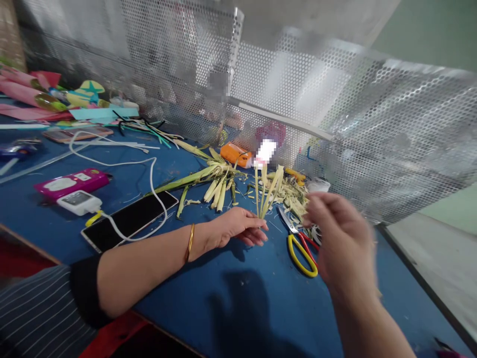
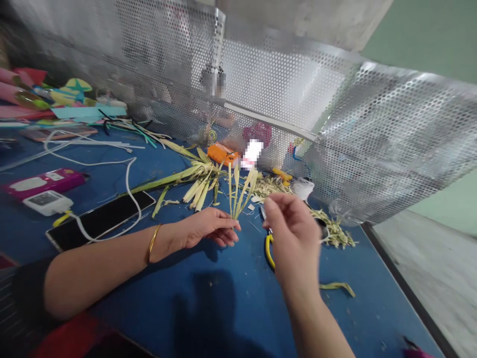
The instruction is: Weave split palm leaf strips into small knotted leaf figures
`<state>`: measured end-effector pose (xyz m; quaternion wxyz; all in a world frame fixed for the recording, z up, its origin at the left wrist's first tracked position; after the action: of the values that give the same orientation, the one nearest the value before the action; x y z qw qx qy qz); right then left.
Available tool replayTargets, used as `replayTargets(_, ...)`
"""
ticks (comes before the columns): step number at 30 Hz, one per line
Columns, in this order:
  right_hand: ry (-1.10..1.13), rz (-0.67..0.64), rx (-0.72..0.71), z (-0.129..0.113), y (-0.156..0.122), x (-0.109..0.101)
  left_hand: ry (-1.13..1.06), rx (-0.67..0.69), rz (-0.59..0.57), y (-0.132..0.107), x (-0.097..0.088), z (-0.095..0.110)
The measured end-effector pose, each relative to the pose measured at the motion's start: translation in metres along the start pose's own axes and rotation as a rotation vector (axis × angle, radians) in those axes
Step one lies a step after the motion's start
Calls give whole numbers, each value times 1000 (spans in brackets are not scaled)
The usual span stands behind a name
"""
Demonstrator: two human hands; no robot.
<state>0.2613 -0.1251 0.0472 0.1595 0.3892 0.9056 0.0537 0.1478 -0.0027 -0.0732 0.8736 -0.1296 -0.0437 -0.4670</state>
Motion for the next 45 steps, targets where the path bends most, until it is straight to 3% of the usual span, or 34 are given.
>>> replayTargets(2, 75, -52, 166, 20, 27, 29, -5, 13, -16, 0, 2, 0)
replayTargets(4, 149, -248, 328, 44, 34, 63, 1, 22, -40, 1, 5, -1)
replayTargets(7, 251, -442, 380, 59, 27, 88, 41, 29, -68, 1, 8, -2)
replayTargets(13, 276, -301, 284, 56, 28, 75, -42, -17, -102, -5, 13, 3)
replayTargets(17, 307, -300, 276, 53, 27, 79, -79, -59, -151, -9, 19, 3)
replayTargets(24, 335, -242, 285, 56, 28, 75, -36, 2, -109, 0, 13, -3)
replayTargets(28, 406, -125, 298, 64, 33, 64, -117, 54, -40, 1, 7, 5)
replayTargets(30, 372, -70, 251, 63, 34, 58, -135, 75, 50, 1, -2, 11)
replayTargets(33, 194, -89, 87, 46, 31, 59, -134, 90, 143, 1, -12, 19)
replayTargets(45, -229, -283, -404, 11, 10, 77, -179, 97, 226, 1, -27, 26)
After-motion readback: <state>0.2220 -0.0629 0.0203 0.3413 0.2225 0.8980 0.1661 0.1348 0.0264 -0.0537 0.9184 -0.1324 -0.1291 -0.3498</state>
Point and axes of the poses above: each hand's wrist, its own y-axis towards the middle knuckle, its own x-axis out of the palm, z = x × y, the point moved 10 cm from there along y, towards the middle knuckle, and after that the axes turned 11 degrees about x, right-handed, at the moved point
